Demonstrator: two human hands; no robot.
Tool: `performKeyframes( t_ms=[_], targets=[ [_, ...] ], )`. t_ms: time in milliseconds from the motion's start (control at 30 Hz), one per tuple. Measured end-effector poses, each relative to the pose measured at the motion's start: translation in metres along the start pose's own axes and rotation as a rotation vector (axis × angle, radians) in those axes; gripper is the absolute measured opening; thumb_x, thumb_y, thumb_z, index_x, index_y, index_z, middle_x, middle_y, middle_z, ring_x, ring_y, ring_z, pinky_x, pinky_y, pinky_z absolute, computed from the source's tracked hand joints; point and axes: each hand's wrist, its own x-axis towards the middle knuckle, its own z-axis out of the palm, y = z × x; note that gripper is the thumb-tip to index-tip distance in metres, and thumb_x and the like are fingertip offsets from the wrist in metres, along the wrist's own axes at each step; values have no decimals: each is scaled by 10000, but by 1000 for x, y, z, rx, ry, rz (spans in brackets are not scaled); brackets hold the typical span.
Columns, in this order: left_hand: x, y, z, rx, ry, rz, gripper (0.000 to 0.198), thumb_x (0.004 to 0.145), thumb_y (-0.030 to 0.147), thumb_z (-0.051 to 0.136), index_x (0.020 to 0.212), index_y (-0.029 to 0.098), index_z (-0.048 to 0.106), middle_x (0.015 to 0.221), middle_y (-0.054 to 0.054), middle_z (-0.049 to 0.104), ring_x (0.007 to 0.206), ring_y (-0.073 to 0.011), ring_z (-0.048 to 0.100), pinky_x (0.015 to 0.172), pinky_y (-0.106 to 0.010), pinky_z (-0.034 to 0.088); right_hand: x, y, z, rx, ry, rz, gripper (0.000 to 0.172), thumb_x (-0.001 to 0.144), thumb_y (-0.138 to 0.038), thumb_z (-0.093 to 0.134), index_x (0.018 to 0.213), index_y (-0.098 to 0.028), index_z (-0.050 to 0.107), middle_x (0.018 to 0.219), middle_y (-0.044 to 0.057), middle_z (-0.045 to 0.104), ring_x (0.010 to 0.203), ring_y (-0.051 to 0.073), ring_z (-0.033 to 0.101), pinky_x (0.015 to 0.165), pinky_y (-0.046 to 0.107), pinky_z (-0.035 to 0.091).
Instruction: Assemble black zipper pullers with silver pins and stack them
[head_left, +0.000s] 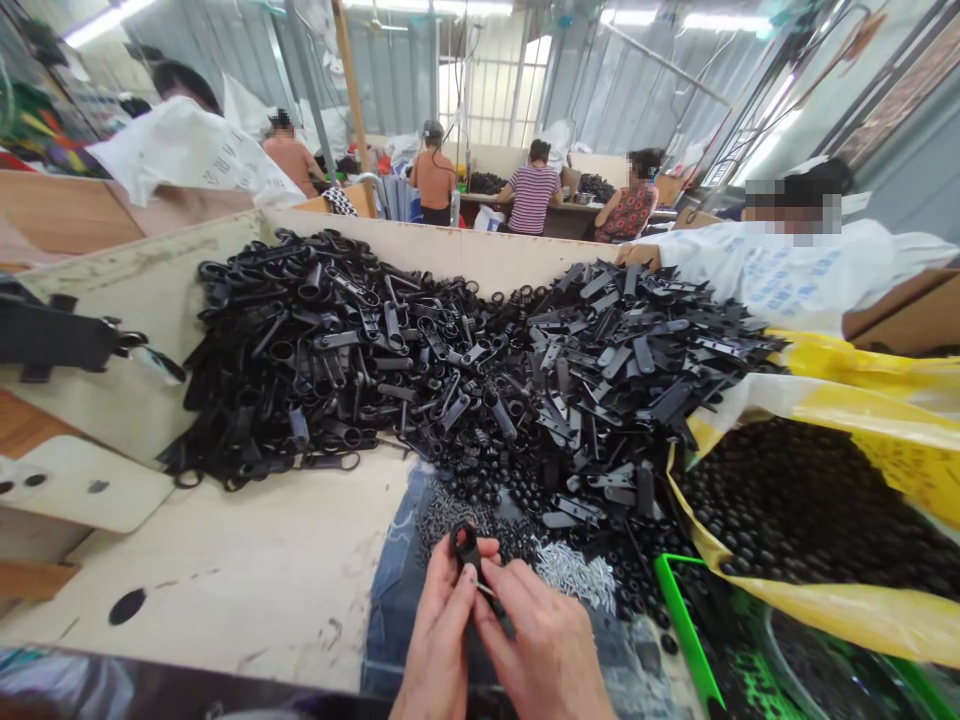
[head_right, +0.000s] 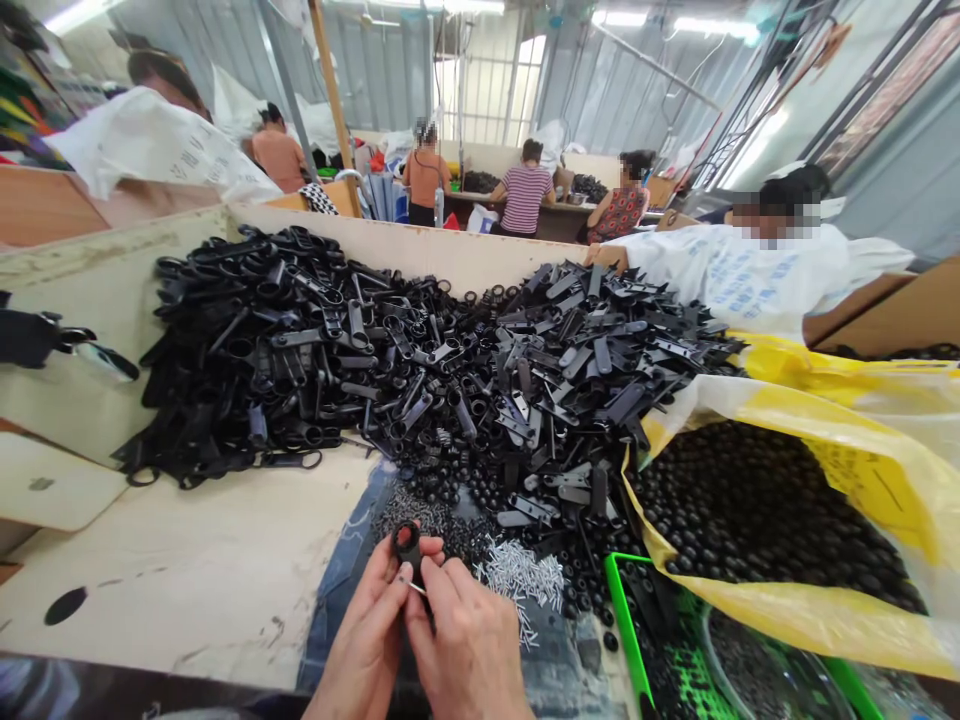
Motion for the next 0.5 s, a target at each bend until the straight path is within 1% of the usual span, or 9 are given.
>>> performKeyframes(
  t_ms=[100, 233, 333, 400, 433, 500],
  targets=[
    [0, -5, 3, 15, 7, 23, 461, 775, 503, 835, 1134, 232, 735, 1163, -76, 755, 1077, -238, 674, 969, -321, 502, -3, -1, -1, -31, 14, -27, 498, 1125, -334, 283, 918, -184, 711, 718, 38, 728, 559, 139, 712, 486, 231, 436],
    [0, -9, 3, 4, -2, -7, 479, 737, 499, 869, 1101, 211, 755, 1106, -90, 772, 1020, -231, 698, 905, -293, 546, -9, 1, 1, -22, 26, -34, 481, 1123, -321, 292, 961, -166, 717, 732, 50, 738, 581, 147, 724, 507, 232, 462],
    [0, -7, 5, 13, -1, -27, 492, 721, 499, 879, 1093, 198, 764, 1062, -96, 779, 984, -230, 710, 870, -284, 563, -13, 3, -1, -6, 14, -20, 456, 1118, -315, 319, 997, -157, 729, 743, 56, 747, 573, 155, 728, 499, 236, 472],
    [-1, -3, 6, 22, -4, -39, 498, 716, 490, 884, 1096, 192, 762, 1008, -89, 780, 924, -213, 714, 833, -271, 570, -15, 6, -6, 48, -27, -16, 438, 1114, -326, 339, 1042, -155, 736, 808, 73, 774, 628, 166, 750, 531, 231, 500],
    [-2, 0, 7, 36, -11, -45, 502, 722, 490, 880, 1106, 192, 756, 969, -79, 776, 868, -193, 708, 791, -254, 571, -14, 9, -10, 103, -62, -3, 421, 1108, -346, 364, 1062, -164, 742, 844, 77, 785, 660, 171, 759, 556, 227, 517],
    [-3, 7, 7, 93, -34, -49, 505, 749, 504, 856, 1129, 192, 740, 867, -47, 748, 714, -138, 658, 631, -198, 536, -12, 16, -21, 246, -142, 80, 364, 1081, -390, 447, 1065, -201, 758, 882, 68, 791, 702, 177, 755, 592, 226, 534]
  ],
)
